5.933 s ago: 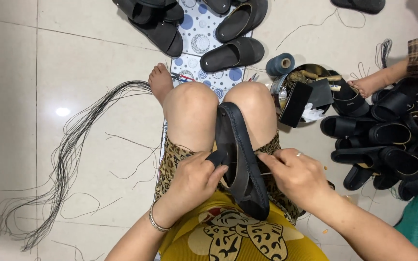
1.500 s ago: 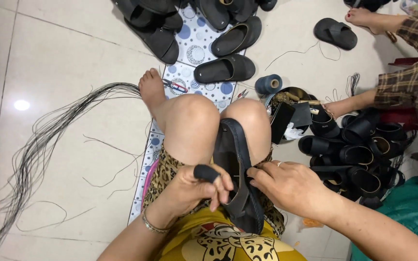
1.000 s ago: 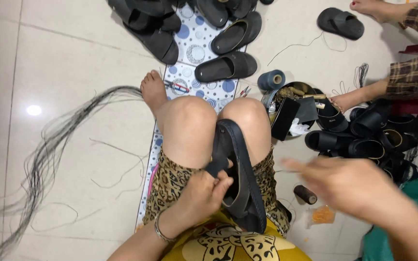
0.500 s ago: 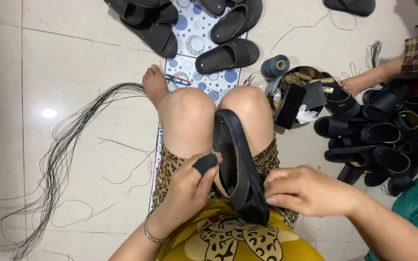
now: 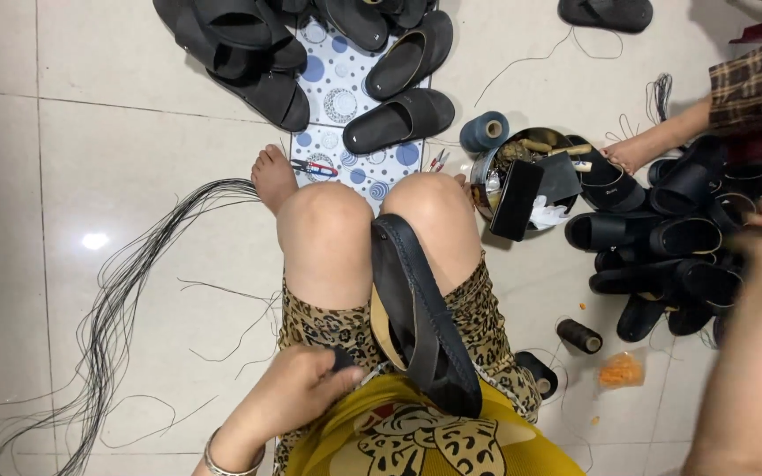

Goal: Hand-stitching the upper straps of black sandals to the soles using a needle and thread while sitting on the floor.

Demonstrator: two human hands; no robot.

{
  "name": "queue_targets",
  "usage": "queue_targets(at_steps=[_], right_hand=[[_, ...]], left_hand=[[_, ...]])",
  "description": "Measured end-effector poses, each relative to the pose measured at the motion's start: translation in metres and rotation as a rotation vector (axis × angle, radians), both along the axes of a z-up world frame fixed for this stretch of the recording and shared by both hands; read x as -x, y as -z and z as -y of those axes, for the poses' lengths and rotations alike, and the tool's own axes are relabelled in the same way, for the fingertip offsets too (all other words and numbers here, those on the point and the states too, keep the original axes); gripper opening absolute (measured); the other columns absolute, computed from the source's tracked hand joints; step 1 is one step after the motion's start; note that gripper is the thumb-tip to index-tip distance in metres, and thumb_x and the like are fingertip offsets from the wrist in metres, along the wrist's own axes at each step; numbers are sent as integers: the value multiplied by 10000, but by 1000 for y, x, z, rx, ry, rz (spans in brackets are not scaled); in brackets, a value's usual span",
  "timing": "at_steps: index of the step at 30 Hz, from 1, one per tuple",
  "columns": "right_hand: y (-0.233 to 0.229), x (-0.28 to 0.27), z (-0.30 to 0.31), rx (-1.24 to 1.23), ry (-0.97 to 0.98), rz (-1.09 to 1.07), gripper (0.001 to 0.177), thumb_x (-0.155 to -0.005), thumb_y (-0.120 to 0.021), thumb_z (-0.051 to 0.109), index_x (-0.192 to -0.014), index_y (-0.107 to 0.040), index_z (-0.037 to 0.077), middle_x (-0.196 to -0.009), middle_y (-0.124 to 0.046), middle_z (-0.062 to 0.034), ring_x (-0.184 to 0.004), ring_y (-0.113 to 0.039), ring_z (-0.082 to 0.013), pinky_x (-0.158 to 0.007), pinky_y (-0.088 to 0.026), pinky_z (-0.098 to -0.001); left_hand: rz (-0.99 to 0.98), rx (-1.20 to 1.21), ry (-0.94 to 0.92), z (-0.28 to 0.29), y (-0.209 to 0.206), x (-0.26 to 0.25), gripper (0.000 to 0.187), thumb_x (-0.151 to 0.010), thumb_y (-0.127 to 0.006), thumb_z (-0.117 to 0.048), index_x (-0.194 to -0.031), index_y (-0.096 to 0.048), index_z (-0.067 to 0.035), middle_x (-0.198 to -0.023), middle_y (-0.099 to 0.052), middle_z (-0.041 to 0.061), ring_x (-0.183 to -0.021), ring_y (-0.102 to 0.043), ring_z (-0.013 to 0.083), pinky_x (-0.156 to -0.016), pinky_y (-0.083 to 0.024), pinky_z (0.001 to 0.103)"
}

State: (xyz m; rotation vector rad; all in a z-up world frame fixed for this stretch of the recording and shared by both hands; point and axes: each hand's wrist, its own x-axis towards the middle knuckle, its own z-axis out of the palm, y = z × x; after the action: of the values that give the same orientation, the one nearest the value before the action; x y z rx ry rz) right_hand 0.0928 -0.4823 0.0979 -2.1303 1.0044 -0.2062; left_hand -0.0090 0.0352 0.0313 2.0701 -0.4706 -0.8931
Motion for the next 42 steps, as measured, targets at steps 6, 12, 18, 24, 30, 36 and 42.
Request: queue_targets(at_steps=[6,12,18,24,30,36,42], right_hand=[[20,39,31,360,-371,191,144,-1181,-647,49,-1296,-719,-2,-1204,-677,-148,-1057,-613,-263,-934,-456,-398],[18,90,-141,-114,-1034,-130,396,-1008,-678,190,-1399,-637,137,-934,-755,-66,-816,-720,-256,-714,-571,-407],[-6,73,-158,-410,-1318,10,87,-939,-679,133,-946,-732,65,-873,-658,-58,-721,-670,-151,-630,-586,-248],[-5,50,-197,-1186,-812,200,430,-1073,-371,198,-714,-581,90,-867,-605,-120,-824,-631,-289,-797,-571,-432],[20,29,-141,-838,-681,-90,182,-1046,-486,271,-989,-504,100,-813,-599,-47,-658,-652,-176,-572,-560,-318],[0,49,-112,-98,-1082,-223,556,-1020,-497,230,-1565,-420,150,-1186,-587,-109,-1007,-629,-225,-941,-518,-391],[-23,49,-155,-9,-1562,-161,645,-900,-650,6,-1461,-561,313,-982,-617,-27,-682,-626,-191,-521,-553,-353]], left_hand=[[-665,876,-105,1,26,-5,301,-1032,-614,-257,-1106,-597,34,-998,-590,65,-901,-560,88,-771,-463,225],[-271,1238,-835,41,-57,-79,203,-991,-539,-75,-825,-548,42,-521,-391,95,-434,-399,173,-446,-415,310],[550,499,-1006,24,-76,-130,388,-1077,-519,-247,-1040,-570,136,-920,-677,293,-811,-724,356,-816,-642,426],[-269,1165,-1158,-25,-9,-142,251,-1081,-533,-305,-1081,-664,-91,-561,-216,-36,-473,-194,99,-442,-197,267],[-268,615,-1151,-69,22,-123,304,-1093,-456,-273,-988,-668,-81,-729,-434,9,-711,-441,142,-608,-474,291],[202,-317,-921,-62,-8,-67,178,-1060,-626,-226,-1050,-753,-102,-875,-590,79,-729,-571,195,-680,-465,338],[-60,367,-338,70,-45,-35,243,-882,-799,-236,-711,-694,-99,-659,-617,-47,-553,-500,60,-499,-425,227]])
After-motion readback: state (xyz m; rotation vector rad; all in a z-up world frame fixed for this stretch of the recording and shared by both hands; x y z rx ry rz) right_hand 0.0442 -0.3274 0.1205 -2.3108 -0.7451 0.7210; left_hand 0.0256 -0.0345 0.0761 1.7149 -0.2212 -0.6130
